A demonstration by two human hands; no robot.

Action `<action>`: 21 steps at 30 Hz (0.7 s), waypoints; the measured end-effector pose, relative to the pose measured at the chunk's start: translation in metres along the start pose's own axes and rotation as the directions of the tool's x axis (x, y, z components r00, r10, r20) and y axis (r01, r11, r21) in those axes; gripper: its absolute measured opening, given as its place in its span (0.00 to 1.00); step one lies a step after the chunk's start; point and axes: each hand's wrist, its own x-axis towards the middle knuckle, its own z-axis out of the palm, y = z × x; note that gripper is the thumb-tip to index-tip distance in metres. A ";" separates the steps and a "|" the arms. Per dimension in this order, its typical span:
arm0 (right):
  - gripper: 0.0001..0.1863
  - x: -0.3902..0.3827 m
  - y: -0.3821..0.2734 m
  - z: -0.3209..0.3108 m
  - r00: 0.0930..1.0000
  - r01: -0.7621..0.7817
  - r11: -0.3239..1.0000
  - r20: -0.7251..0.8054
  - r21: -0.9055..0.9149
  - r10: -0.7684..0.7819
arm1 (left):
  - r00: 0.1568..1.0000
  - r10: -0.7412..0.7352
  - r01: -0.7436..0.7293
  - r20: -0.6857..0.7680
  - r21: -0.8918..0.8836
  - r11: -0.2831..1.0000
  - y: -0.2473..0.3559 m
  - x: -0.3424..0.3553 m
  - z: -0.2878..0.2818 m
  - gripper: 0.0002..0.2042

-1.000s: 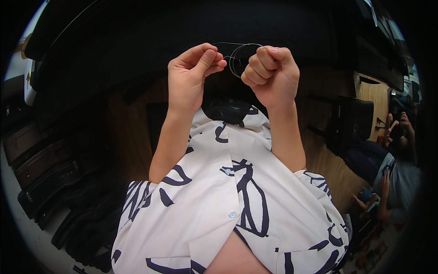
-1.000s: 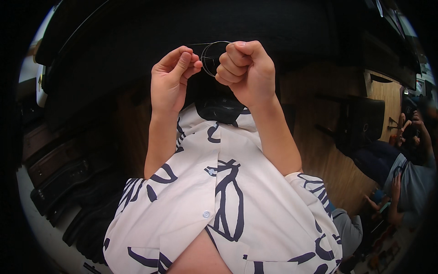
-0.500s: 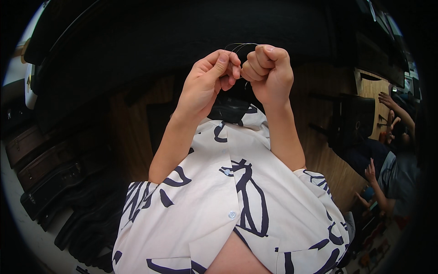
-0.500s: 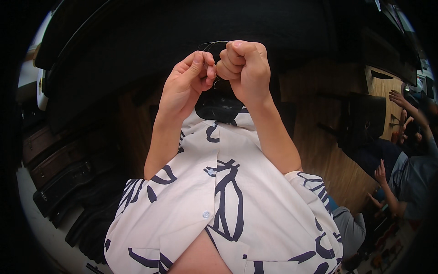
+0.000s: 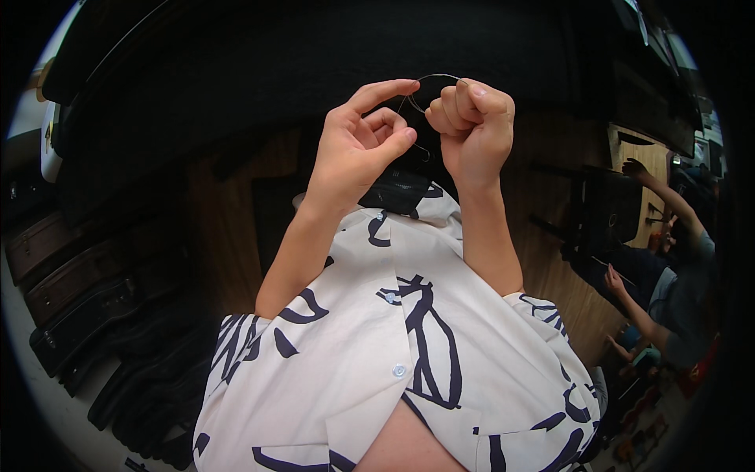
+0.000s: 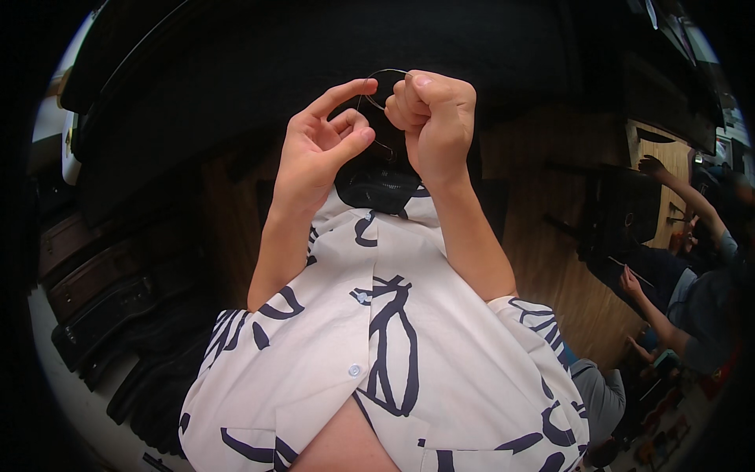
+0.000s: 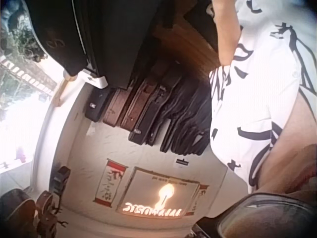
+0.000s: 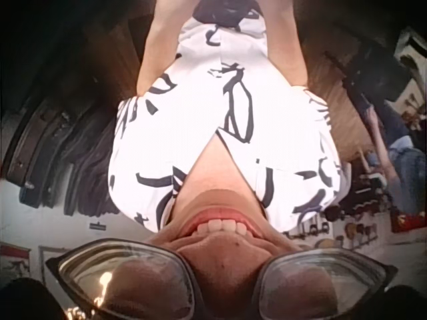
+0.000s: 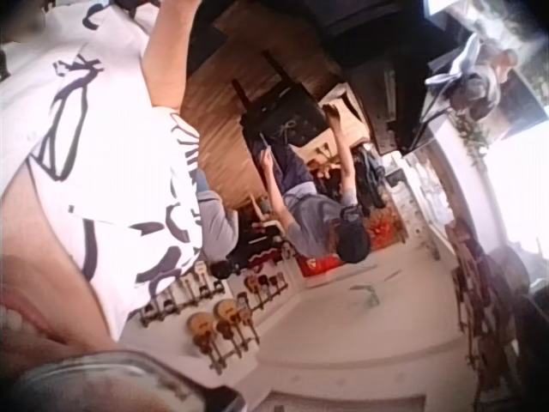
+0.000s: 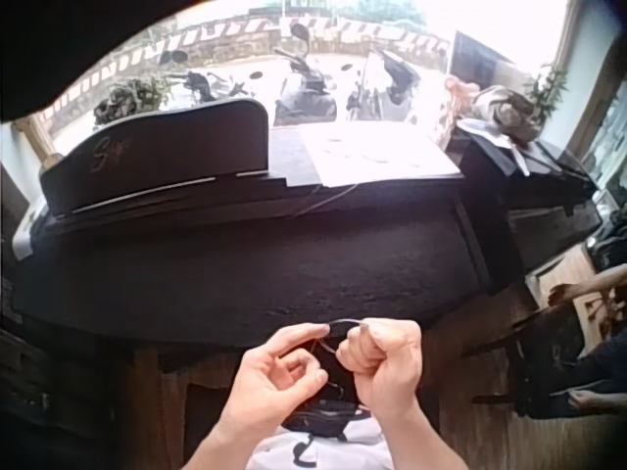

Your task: The person manipulates a thin metal wire by hand, bending and twisting it into circular shapes. They repeatedly form loops, adjust the wire's curvature, and place the finished circular pieces onto a white sheet of paper on the piano.

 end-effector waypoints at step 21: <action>0.11 0.006 -0.004 -0.026 0.961 -0.199 0.758 0.030 -0.621 0.276 | 0.998 0.029 -0.004 -0.050 0.438 0.899 0.006 0.014 -0.038 0.07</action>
